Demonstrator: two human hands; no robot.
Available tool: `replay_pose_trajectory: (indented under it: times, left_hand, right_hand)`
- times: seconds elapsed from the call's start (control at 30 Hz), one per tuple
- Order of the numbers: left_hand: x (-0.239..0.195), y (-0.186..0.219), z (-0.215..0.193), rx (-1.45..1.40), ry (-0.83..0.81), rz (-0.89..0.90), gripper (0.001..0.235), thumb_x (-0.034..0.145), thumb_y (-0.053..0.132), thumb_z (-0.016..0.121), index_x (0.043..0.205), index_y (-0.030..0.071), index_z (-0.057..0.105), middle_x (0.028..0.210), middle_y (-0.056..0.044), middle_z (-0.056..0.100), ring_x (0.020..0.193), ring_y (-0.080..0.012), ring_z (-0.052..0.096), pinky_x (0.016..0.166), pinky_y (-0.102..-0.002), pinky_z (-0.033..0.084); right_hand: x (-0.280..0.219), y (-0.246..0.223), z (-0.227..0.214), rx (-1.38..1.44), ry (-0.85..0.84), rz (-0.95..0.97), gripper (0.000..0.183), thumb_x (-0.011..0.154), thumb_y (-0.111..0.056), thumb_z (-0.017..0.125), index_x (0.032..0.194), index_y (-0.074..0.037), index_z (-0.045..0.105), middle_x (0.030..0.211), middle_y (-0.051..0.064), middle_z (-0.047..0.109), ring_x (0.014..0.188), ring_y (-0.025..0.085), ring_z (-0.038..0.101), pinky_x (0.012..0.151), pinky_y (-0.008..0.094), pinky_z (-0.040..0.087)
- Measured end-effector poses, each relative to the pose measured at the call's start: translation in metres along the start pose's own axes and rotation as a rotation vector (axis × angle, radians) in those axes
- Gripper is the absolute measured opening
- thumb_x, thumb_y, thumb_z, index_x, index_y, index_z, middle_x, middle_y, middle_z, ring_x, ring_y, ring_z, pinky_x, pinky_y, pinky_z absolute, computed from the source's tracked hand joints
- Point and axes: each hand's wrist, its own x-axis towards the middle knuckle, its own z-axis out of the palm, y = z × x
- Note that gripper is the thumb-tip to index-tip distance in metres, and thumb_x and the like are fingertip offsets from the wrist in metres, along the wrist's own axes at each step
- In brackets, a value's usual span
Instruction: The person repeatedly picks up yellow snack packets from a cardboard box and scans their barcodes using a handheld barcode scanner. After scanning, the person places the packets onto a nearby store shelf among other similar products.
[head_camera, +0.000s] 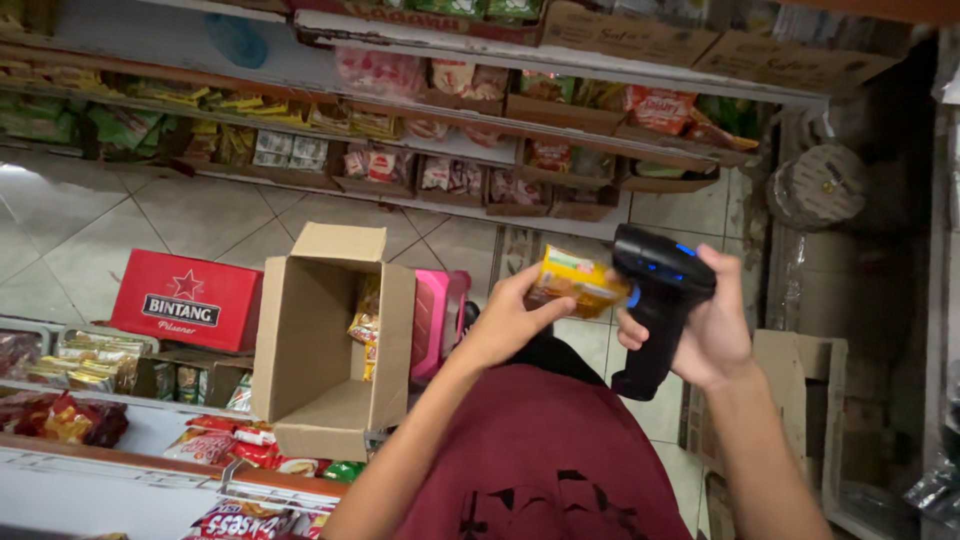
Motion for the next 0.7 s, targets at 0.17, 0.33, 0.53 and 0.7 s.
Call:
replay_pose_trajectory:
  times: [0.17, 0.33, 0.53, 0.7]
  left_hand:
    - [-0.002, 0.002, 0.006, 0.031, 0.109, 0.017, 0.043, 0.094, 0.014, 0.073, 0.132, -0.002, 0.062, 0.107, -0.008, 0.075, 0.093, -0.0107, 0.068, 0.082, -0.029, 0.059]
    - [0.0, 0.007, 0.005, -0.077, 0.145, -0.059, 0.045, 0.094, 0.015, 0.071, 0.134, 0.002, 0.053, 0.105, -0.009, 0.075, 0.09, -0.0096, 0.071, 0.075, -0.028, 0.061]
    - [-0.003, 0.005, -0.001, 0.046, 0.206, -0.107, 0.052, 0.093, 0.015, 0.071, 0.138, 0.005, 0.048, 0.1, -0.011, 0.078, 0.081, -0.011, 0.071, 0.064, -0.027, 0.055]
    - [-0.004, -0.014, 0.002, 0.045, 0.202, 0.027, 0.051, 0.095, 0.012, 0.07, 0.14, 0.003, 0.049, 0.105, -0.012, 0.079, 0.092, -0.0121, 0.073, 0.078, -0.028, 0.061]
  right_hand:
    - [0.002, -0.013, -0.012, -0.451, 0.197, 0.048, 0.067, 0.099, -0.057, 0.036, 0.126, 0.0, 0.06, 0.097, 0.017, 0.066, 0.064, 0.024, 0.059, 0.059, 0.04, 0.051]
    - [-0.005, -0.028, -0.018, -0.972, 0.242, 0.081, 0.047, 0.091, -0.039, 0.052, 0.126, -0.009, 0.058, 0.088, 0.008, 0.065, 0.066, 0.019, 0.06, 0.06, 0.035, 0.05]
    - [-0.017, -0.034, 0.031, -1.641, 0.228, 0.064, 0.044, 0.086, -0.044, 0.067, 0.101, -0.002, 0.069, 0.071, 0.014, 0.068, 0.067, 0.03, 0.062, 0.065, 0.042, 0.052]
    - [-0.02, -0.035, 0.067, -1.753, 0.192, 0.018, 0.047, 0.077, -0.045, 0.073, 0.105, -0.007, 0.07, 0.079, 0.015, 0.07, 0.069, 0.034, 0.067, 0.067, 0.044, 0.052]
